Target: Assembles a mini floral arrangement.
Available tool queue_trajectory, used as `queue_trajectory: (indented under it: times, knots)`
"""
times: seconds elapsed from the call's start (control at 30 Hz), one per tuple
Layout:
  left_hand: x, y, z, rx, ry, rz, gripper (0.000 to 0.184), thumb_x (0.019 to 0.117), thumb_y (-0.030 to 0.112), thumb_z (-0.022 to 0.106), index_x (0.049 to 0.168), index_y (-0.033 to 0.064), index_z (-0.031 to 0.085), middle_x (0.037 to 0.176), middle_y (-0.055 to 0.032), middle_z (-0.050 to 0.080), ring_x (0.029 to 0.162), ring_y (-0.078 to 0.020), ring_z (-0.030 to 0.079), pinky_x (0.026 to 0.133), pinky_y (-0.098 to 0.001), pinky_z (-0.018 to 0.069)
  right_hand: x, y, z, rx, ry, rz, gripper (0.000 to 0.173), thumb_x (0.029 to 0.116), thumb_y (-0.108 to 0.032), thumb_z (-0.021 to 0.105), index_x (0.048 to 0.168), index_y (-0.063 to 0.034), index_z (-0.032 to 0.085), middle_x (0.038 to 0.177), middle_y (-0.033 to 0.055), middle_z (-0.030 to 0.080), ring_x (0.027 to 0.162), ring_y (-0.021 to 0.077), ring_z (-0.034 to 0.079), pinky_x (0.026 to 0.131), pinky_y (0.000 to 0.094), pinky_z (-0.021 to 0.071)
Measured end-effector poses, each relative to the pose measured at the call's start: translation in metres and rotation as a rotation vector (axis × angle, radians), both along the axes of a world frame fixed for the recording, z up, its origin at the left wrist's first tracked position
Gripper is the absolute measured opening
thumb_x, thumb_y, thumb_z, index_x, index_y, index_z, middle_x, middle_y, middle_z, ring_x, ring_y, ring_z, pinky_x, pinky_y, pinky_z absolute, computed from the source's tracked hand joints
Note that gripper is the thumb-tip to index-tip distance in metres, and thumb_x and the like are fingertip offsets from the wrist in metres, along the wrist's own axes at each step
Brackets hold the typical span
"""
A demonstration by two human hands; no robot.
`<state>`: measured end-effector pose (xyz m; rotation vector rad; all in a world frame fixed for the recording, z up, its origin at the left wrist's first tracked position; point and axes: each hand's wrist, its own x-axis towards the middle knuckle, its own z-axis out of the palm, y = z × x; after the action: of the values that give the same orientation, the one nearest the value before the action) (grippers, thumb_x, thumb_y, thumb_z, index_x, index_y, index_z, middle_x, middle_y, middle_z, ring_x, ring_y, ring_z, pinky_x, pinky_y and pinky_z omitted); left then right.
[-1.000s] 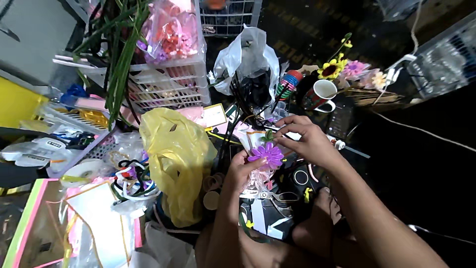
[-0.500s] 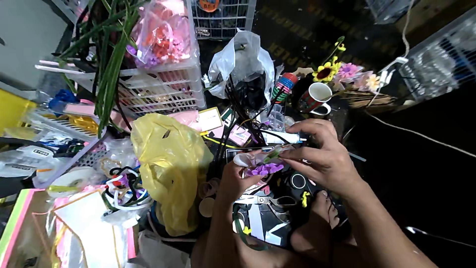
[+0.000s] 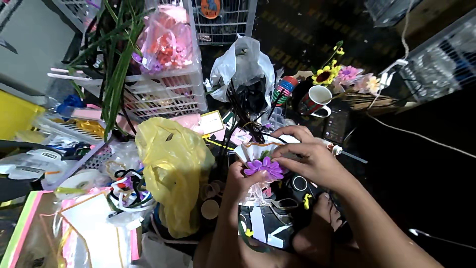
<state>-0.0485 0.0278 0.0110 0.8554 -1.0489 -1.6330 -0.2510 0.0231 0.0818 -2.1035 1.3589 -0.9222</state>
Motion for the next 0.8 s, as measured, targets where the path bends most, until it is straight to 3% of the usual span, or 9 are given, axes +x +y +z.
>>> queue_trajectory:
  times: [0.3, 0.4, 0.57, 0.67, 0.8]
  knots:
    - [-0.006, -0.002, -0.002, 0.107, 0.120, 0.065, 0.011, 0.0849, -0.006, 0.064, 0.094, -0.0003, 0.065, 0.082, -0.0018, 0.072, 0.077, -0.0073, 0.070, 0.076, -0.0260, 0.0603, 0.003, -0.007, 0.003, 0.161, -0.039, -0.102, 0.017, 0.0942, -0.026, 0.068, 0.093, -0.0137, 0.079, 0.126, 0.0058, 0.064, 0.121, 0.0208, 0.057, 0.099, 0.0426, 0.0493]
    - [-0.005, -0.003, 0.002, 0.138, 0.101, 0.082, 0.011, 0.0849, -0.008, 0.064, 0.094, -0.0013, 0.065, 0.082, -0.0026, 0.072, 0.076, -0.0075, 0.070, 0.075, -0.0255, 0.0606, -0.002, -0.013, 0.008, 0.156, -0.083, -0.149, 0.017, 0.0961, -0.025, 0.067, 0.097, -0.0119, 0.078, 0.124, 0.0052, 0.064, 0.115, 0.0153, 0.060, 0.095, 0.0370, 0.0524]
    - [-0.005, -0.003, 0.001, 0.161, 0.063, 0.030, 0.011, 0.0856, -0.007, 0.064, 0.095, -0.0028, 0.064, 0.082, -0.0047, 0.071, 0.077, -0.0091, 0.070, 0.075, -0.0268, 0.0604, -0.001, -0.033, 0.012, 0.258, -0.058, 0.019, 0.015, 0.0938, -0.026, 0.071, 0.095, -0.0142, 0.079, 0.128, 0.0065, 0.064, 0.121, 0.0195, 0.058, 0.100, 0.0428, 0.0494]
    - [-0.005, -0.003, 0.004, 0.176, 0.025, 0.014, 0.008, 0.0875, -0.007, 0.063, 0.095, -0.0028, 0.063, 0.082, -0.0046, 0.070, 0.076, -0.0090, 0.069, 0.075, -0.0269, 0.0597, 0.001, -0.045, 0.007, 0.384, -0.088, 0.103, 0.015, 0.0936, -0.023, 0.072, 0.087, -0.0109, 0.077, 0.127, 0.0077, 0.065, 0.121, 0.0164, 0.059, 0.098, 0.0372, 0.0504]
    - [-0.003, -0.005, 0.004, 0.192, 0.023, 0.012, 0.010, 0.0902, -0.005, 0.061, 0.100, -0.0044, 0.062, 0.085, -0.0063, 0.070, 0.080, -0.0102, 0.070, 0.077, -0.0278, 0.0601, 0.004, -0.051, 0.006, 0.439, -0.163, 0.065, 0.015, 0.0956, -0.016, 0.070, 0.086, -0.0049, 0.074, 0.123, 0.0092, 0.066, 0.109, 0.0124, 0.065, 0.089, 0.0299, 0.0563]
